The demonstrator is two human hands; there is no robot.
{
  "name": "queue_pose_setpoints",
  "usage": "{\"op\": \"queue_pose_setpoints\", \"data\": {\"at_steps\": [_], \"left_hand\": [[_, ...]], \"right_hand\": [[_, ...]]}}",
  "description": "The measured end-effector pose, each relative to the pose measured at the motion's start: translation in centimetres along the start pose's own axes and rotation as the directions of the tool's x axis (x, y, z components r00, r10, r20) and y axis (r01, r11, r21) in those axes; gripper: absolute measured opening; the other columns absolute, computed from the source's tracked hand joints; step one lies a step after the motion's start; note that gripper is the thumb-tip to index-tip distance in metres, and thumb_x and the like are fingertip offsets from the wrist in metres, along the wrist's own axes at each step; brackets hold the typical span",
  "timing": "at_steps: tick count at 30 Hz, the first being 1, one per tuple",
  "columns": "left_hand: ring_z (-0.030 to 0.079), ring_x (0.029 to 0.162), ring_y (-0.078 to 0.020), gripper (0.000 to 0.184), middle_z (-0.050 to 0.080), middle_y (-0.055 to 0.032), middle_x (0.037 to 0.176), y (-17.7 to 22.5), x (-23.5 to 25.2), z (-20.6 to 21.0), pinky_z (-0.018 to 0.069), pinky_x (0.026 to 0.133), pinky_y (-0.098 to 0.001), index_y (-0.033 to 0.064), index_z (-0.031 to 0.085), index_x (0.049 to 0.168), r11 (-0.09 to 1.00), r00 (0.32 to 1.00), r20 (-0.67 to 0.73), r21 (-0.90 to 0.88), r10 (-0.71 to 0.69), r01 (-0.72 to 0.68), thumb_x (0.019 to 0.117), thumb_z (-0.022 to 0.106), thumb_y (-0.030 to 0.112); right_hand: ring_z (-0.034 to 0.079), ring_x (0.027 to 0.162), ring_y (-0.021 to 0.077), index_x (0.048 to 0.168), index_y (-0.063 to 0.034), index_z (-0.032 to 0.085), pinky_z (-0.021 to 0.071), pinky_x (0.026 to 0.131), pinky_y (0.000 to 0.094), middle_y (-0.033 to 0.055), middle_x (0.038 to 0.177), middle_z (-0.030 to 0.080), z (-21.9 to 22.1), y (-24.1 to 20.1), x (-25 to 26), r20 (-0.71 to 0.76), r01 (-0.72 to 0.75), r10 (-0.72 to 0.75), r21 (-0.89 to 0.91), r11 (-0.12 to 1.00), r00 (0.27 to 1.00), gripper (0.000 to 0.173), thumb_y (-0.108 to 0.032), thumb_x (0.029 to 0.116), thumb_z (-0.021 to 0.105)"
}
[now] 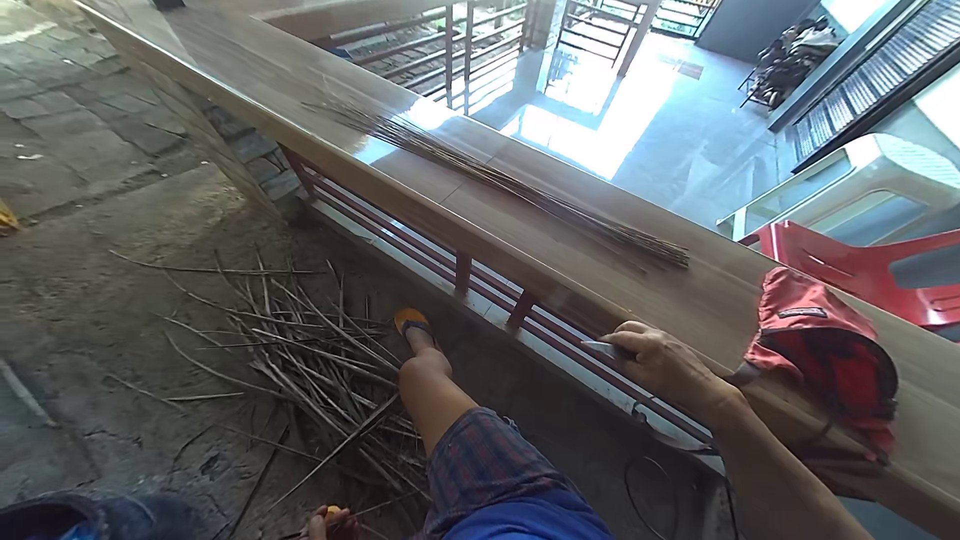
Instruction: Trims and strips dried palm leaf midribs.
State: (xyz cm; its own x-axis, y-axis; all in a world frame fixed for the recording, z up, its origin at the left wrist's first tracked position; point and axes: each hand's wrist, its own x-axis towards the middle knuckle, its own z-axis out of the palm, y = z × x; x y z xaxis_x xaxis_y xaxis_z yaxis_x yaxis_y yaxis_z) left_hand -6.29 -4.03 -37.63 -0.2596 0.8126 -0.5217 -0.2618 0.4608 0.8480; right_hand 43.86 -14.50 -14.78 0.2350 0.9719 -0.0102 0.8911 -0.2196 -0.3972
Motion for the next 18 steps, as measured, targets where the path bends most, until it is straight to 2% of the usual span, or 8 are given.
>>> {"op": "queue_pose_setpoints", "data": {"at_steps": [2, 5, 8, 10, 12, 15, 16, 18], "left_hand": [[0.069, 0.063, -0.0090, 0.027, 0.069, 0.0027, 0.074, 0.0, -0.1, -0.2, 0.0614, 0.063, -0.0281, 0.0056, 0.054, 0.118, 0.999, 0.999, 0.001, 0.010, 0.036, -0.036, 0.1126, 0.034, 0.023], [0.069, 0.065, -0.0103, 0.029, 0.069, 0.0001, 0.077, 0.4, -0.6, 0.5, 0.0609, 0.063, -0.0292, -0.0001, 0.053, 0.124, 0.994, 0.995, 0.018, 0.042, 0.100, -0.101, 0.1124, 0.036, 0.021], [0.069, 0.067, -0.0095, 0.030, 0.070, -0.0012, 0.078, 4.1, -2.8, 2.9, 0.0608, 0.066, -0.0280, -0.0040, 0.057, 0.122, 0.980, 0.981, -0.037, 0.055, 0.192, -0.190, 0.1111, 0.040, 0.018], [0.071, 0.072, -0.0115, 0.029, 0.072, -0.0020, 0.082, 6.6, -4.3, 3.7, 0.0615, 0.071, -0.0300, -0.0047, 0.057, 0.123, 0.958, 0.958, -0.010, -0.008, 0.287, -0.287, 0.1101, 0.040, 0.014], [0.073, 0.077, -0.0134, 0.027, 0.074, -0.0021, 0.085, 8.5, -5.8, 4.4, 0.0630, 0.074, -0.0313, -0.0021, 0.058, 0.124, 0.926, 0.932, 0.035, -0.129, 0.361, -0.354, 0.1091, 0.039, 0.011], [0.075, 0.075, -0.0140, 0.026, 0.076, -0.0030, 0.085, 10.1, -7.9, 6.1, 0.0640, 0.072, -0.0303, 0.0012, 0.061, 0.119, 0.918, 0.934, 0.089, -0.240, 0.345, -0.316, 0.1088, 0.039, 0.009], [0.075, 0.075, -0.0145, 0.025, 0.076, -0.0037, 0.086, 10.1, -8.3, 6.6, 0.0642, 0.072, -0.0305, 0.0008, 0.062, 0.117, 0.921, 0.937, 0.102, -0.249, 0.334, -0.301, 0.1086, 0.039, 0.008], [0.075, 0.075, -0.0151, 0.024, 0.076, -0.0047, 0.086, 9.9, -8.6, 7.3, 0.0643, 0.073, -0.0307, -0.0009, 0.063, 0.115, 0.922, 0.937, 0.105, -0.247, 0.332, -0.299, 0.1076, 0.042, 0.006]], "right_hand": [[0.071, 0.096, 0.0349, 0.114, -0.0075, 0.076, 0.0564, 0.084, 0.0552, 0.0173, 0.106, 0.072, 0.9, 0.2, 0.2, -0.062, -0.074, 0.071, -0.046, 0.996, 0.996, 0.025, -0.012, 0.0943, 0.062], [0.071, 0.093, 0.0315, 0.109, -0.0005, 0.076, 0.0570, 0.085, 0.0504, 0.0185, 0.102, 0.073, 2.2, -0.1, 0.2, -0.105, -0.059, 0.067, 0.078, 0.995, 0.992, 0.024, -0.014, 0.0958, 0.061], [0.063, 0.075, 0.0061, 0.105, -0.0035, 0.076, 0.0526, 0.069, 0.0248, 0.0075, 0.094, 0.072, 6.7, -3.0, 1.4, -0.073, 0.028, -0.004, 0.329, 0.944, 0.997, 0.028, -0.023, 0.0953, 0.059], [0.061, 0.076, -0.0016, 0.107, -0.0007, 0.075, 0.0516, 0.067, 0.0148, 0.0078, 0.101, 0.071, 10.8, -7.4, 2.3, -0.035, 0.091, -0.086, 0.537, 0.839, 0.996, 0.027, -0.021, 0.0949, 0.063], [0.066, 0.087, 0.0064, 0.114, 0.0013, 0.074, 0.0556, 0.075, 0.0204, 0.0156, 0.113, 0.069, 14.5, -12.3, 2.6, -0.009, 0.175, -0.222, 0.647, 0.742, 0.975, 0.032, -0.023, 0.0932, 0.070], [0.068, 0.093, 0.0173, 0.124, -0.0005, 0.071, 0.0592, 0.079, 0.0309, 0.0203, 0.120, 0.067, 18.6, -17.4, 3.2, -0.024, 0.353, -0.453, 0.663, 0.660, 0.891, 0.039, -0.024, 0.0931, 0.074], [0.069, 0.094, 0.0203, 0.123, -0.0011, 0.071, 0.0603, 0.080, 0.0347, 0.0201, 0.120, 0.067, 19.5, -18.3, 3.4, -0.026, 0.393, -0.496, 0.648, 0.653, 0.868, 0.036, -0.023, 0.0948, 0.072], [0.072, 0.090, 0.0235, 0.110, -0.0030, 0.075, 0.0620, 0.076, 0.0404, 0.0174, 0.116, 0.071, 20.7, -18.6, 3.6, -0.034, 0.456, -0.553, 0.607, 0.651, 0.833, 0.021, -0.016, 0.0955, 0.068]]}}
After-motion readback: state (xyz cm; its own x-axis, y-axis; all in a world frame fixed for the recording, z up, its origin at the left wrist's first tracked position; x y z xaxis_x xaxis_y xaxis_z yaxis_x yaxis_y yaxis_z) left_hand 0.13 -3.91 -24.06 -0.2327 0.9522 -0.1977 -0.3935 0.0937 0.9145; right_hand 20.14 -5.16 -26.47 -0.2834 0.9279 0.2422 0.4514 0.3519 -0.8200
